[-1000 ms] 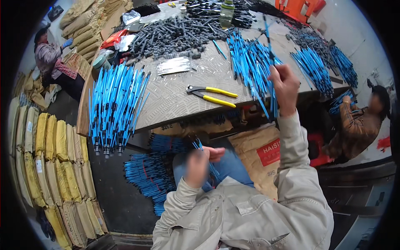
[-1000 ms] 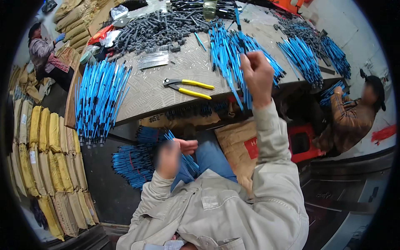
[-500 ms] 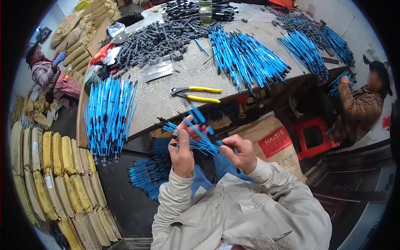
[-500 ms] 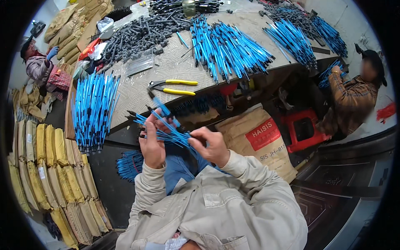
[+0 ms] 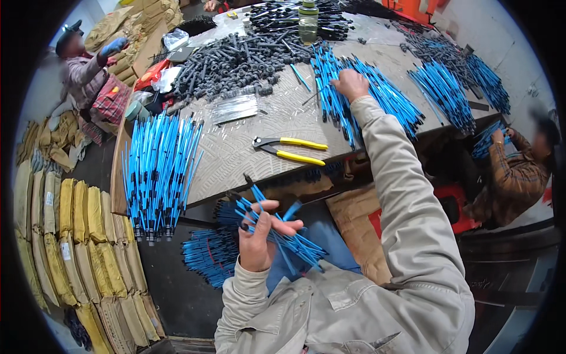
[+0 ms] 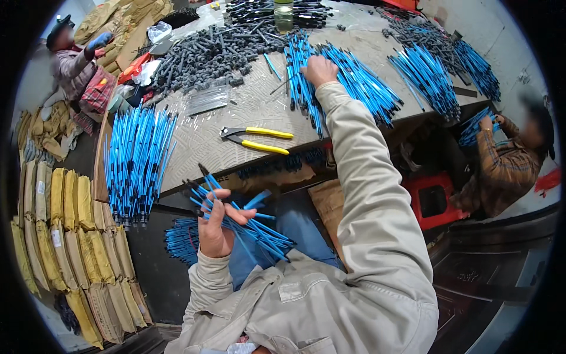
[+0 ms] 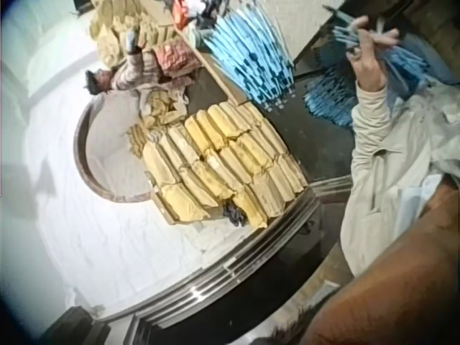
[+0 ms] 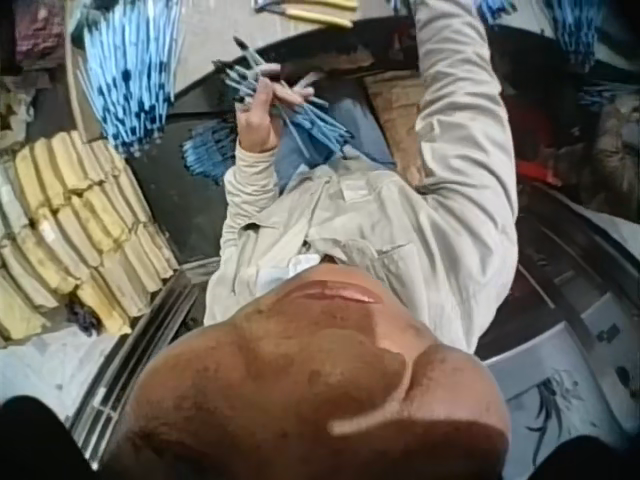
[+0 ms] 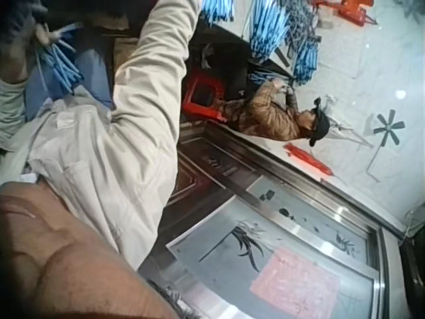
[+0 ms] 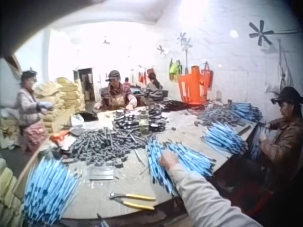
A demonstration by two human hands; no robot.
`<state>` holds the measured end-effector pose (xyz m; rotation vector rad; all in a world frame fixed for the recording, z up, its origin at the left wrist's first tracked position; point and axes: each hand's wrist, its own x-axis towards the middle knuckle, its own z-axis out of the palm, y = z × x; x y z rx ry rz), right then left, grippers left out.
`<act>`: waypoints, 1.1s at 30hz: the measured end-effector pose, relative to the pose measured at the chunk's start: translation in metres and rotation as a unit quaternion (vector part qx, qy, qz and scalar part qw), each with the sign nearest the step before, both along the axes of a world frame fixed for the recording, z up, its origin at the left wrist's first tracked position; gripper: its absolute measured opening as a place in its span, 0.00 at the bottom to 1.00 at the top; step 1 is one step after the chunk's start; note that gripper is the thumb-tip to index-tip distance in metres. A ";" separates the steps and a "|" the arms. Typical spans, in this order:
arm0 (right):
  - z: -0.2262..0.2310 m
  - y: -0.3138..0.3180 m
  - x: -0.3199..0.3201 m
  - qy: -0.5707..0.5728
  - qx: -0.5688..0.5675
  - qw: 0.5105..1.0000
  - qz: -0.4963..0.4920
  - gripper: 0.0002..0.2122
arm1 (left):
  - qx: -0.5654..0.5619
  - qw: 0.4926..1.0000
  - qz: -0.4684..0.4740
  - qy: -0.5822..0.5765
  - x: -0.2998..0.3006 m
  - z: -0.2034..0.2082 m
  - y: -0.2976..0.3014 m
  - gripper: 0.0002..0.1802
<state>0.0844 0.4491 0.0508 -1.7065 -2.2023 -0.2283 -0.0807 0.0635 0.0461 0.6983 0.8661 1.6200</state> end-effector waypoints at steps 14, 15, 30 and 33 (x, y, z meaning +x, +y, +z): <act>-0.008 -0.117 -0.009 0.451 0.013 0.867 0.209 0.05 | -0.031 0.999 -0.011 -0.016 -0.008 -0.026 -0.041 0.17; -0.010 -0.143 -0.009 0.450 0.007 0.868 0.209 0.05 | -0.041 0.999 0.024 -0.002 -0.009 -0.029 -0.037 0.17; -0.027 -0.141 0.002 0.060 0.076 0.980 0.171 0.08 | -0.053 0.996 0.061 -0.044 0.018 -0.045 -0.030 0.16; -0.009 -0.141 -0.004 0.179 0.022 0.967 0.181 0.08 | -0.043 0.997 0.063 -0.028 0.020 -0.048 -0.033 0.16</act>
